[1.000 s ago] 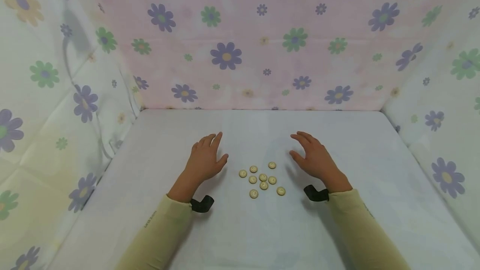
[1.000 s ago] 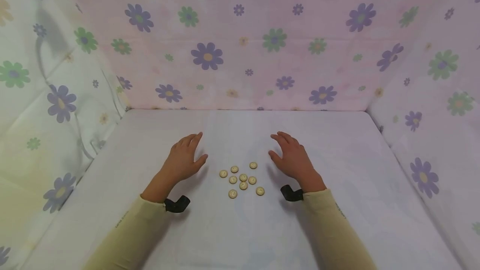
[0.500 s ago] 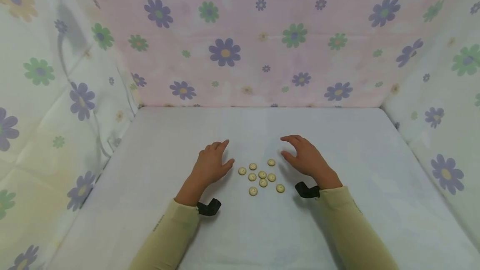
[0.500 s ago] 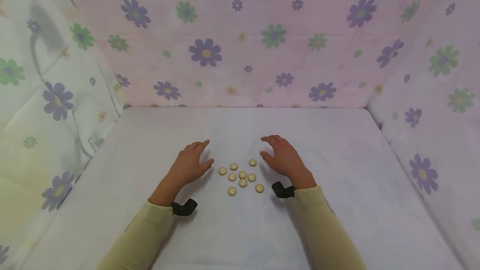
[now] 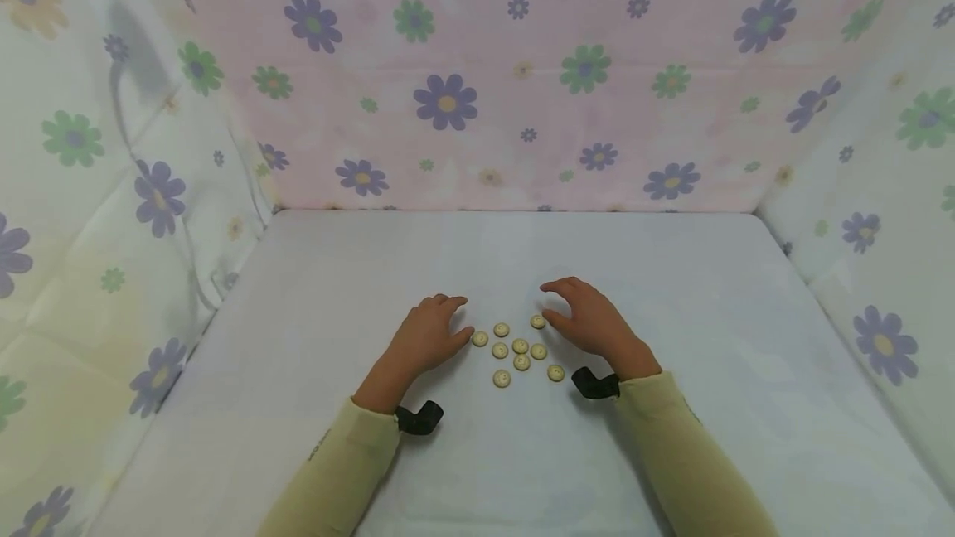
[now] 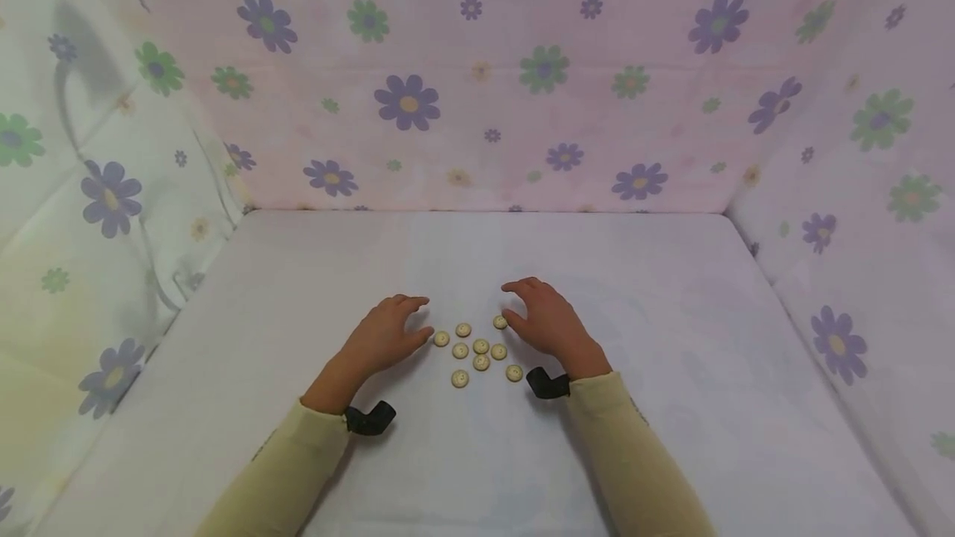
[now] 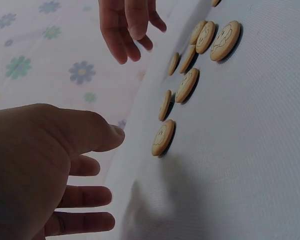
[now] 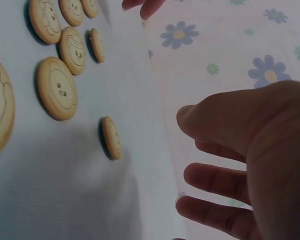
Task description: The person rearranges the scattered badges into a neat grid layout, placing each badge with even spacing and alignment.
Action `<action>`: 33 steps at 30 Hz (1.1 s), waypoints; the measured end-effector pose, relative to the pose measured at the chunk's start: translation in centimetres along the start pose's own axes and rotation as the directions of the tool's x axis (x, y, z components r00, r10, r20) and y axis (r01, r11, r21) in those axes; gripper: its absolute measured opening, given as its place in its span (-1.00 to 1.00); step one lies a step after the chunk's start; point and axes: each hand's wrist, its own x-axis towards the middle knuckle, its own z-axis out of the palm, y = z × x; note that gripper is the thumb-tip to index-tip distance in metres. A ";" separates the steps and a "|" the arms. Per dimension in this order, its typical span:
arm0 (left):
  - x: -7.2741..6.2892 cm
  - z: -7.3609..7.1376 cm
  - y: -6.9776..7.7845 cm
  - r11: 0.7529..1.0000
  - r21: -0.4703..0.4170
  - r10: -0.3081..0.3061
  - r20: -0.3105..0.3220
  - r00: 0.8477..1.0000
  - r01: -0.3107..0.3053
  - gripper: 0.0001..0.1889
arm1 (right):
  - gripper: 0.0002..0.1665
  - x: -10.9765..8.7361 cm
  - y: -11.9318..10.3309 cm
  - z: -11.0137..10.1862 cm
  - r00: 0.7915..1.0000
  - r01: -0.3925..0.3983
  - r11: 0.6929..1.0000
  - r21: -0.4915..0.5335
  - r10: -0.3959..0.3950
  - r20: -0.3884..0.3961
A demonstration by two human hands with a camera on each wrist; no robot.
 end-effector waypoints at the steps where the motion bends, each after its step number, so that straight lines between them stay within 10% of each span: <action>1: 0.0 0.0 0.0 1.000 -0.003 0.004 0.007 1.000 -0.004 -0.47 | -0.47 0.1 -0.1 0.1 1.000 -0.001 1.000 -0.002 0.001 0.009; 33: 0.0 2.1 0.9 0.985 -0.144 0.102 0.031 0.994 -0.097 -0.73 | -0.64 0.9 -0.5 2.2 0.996 0.059 0.990 -0.126 -0.050 0.079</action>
